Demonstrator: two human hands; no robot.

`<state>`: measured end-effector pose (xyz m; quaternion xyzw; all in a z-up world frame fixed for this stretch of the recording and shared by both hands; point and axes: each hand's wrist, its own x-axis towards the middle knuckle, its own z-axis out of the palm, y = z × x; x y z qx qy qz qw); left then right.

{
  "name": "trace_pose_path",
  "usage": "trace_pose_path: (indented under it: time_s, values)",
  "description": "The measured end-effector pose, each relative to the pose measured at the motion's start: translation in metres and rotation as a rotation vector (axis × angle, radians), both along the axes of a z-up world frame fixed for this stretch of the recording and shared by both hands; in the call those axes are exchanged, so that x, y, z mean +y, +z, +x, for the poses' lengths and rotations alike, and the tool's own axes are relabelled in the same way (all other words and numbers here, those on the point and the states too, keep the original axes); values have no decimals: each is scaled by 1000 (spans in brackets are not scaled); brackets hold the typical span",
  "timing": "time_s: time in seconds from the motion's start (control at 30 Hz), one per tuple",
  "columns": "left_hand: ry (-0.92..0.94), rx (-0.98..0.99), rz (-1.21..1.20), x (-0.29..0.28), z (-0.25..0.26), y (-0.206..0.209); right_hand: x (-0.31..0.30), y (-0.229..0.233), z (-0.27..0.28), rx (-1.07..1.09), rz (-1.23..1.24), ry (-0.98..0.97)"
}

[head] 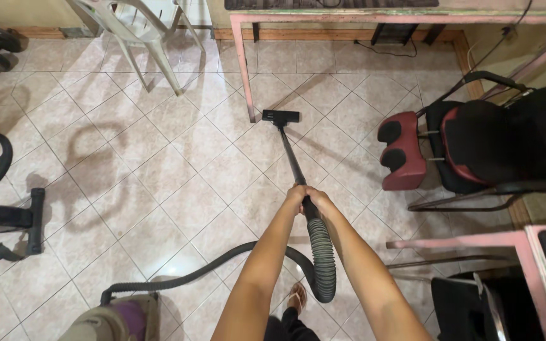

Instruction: The person vacuums the tiled floor using a vacuum cleaner, moving the vacuum head across the floor and around objects like chairs and a treadmill.

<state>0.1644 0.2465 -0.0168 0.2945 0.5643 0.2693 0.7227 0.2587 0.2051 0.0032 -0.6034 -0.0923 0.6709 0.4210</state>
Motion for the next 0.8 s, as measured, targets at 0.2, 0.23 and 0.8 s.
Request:
trace_pose_path:
  time_s: [0.2,0.23,0.8]
  values:
    - [-23,-258,-160,74,20,30,97,-4,34,-4,34,21]
    - [-42,-170,-194,86,27,42,115,-4,40,-62,-26,14]
    - [205,-3,-24,383,107,-22,422,-59,106,-73,27,49]
